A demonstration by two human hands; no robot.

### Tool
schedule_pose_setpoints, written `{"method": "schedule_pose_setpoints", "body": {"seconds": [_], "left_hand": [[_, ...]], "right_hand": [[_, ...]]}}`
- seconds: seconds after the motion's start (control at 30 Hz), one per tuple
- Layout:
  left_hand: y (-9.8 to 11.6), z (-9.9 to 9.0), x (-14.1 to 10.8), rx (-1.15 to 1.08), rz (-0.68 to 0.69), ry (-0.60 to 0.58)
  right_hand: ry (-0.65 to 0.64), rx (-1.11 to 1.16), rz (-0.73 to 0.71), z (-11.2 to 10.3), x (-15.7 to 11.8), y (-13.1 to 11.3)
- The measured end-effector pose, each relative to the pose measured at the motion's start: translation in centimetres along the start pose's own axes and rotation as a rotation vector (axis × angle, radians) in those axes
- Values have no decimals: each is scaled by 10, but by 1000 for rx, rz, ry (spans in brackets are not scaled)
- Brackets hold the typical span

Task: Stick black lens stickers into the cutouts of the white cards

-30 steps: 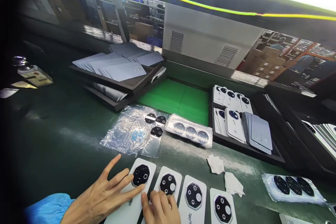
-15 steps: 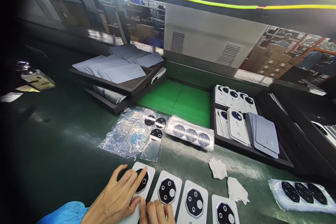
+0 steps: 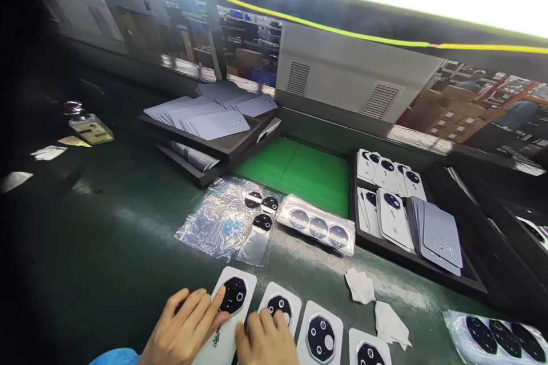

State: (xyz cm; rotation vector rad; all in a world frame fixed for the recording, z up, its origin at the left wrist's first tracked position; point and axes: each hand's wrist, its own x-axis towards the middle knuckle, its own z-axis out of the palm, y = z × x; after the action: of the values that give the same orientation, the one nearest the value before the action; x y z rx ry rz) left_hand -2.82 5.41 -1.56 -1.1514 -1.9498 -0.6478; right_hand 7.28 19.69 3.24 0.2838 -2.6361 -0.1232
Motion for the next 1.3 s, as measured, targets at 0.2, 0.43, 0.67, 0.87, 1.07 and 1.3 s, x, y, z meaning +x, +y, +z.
{"method": "schedule_pose_setpoints", "body": {"seconds": [0.2, 0.43, 0.67, 0.87, 1.07, 1.3], "left_hand": [[-11, -11, 20, -233, -147, -88], [-90, 17, 101, -196, -29, -434], [-116, 88, 122, -209, -113, -518], [-117, 90, 118, -226, -140, -572], [-118, 90, 118, -205, -141, -594], [-117, 90, 113, -226, -146, -584]], "right_hand": [[-414, 96, 282, 0, 109, 88], [-614, 144, 454, 42, 186, 109], [-708, 115, 550, 44, 198, 108], [-716, 64, 558, 42, 201, 95], [-703, 31, 443, 36, 201, 85], [-682, 39, 412, -13, 193, 94]]}}
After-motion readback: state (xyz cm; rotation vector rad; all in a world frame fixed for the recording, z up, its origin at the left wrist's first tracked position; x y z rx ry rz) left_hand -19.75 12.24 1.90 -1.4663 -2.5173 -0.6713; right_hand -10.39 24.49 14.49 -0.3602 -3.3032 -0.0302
